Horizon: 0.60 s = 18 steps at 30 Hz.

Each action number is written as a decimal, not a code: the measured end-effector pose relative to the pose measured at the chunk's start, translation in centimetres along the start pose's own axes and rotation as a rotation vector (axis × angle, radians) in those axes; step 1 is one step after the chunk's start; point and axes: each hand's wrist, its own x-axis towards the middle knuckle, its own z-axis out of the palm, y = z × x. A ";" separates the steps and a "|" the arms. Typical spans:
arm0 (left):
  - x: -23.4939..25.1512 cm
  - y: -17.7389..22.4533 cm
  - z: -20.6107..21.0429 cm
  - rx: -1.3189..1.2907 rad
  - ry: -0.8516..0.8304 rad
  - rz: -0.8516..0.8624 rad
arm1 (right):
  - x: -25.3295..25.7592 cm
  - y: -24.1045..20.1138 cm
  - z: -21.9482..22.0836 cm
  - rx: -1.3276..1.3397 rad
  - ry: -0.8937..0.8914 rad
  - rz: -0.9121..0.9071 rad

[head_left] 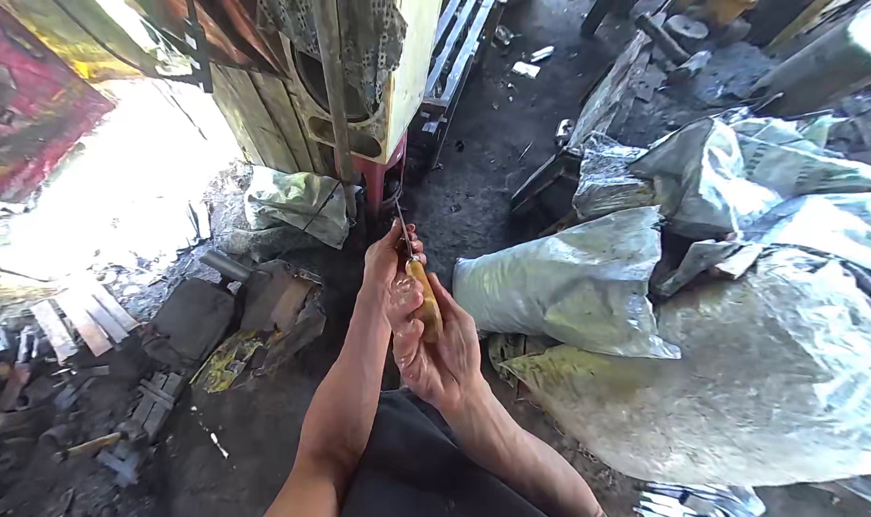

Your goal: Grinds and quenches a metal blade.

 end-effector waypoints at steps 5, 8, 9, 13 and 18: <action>-1.0 0.1 -0.6 0.004 -0.038 -0.006 | -1.1 1.3 0.1 -0.013 -0.024 0.016; -1.9 0.0 -0.8 0.013 -0.017 0.010 | -1.7 1.8 0.0 -0.012 -0.030 0.034; -1.7 -0.2 -1.2 0.014 -0.007 0.014 | -1.9 1.9 -0.2 -0.012 -0.040 0.052; 2.6 -0.3 -6.0 -0.003 -0.052 0.075 | -3.4 0.4 -2.3 -0.110 -0.073 0.174; 0.5 1.6 -12.0 0.068 -0.031 0.191 | -7.3 -4.8 -6.5 -0.644 0.091 0.313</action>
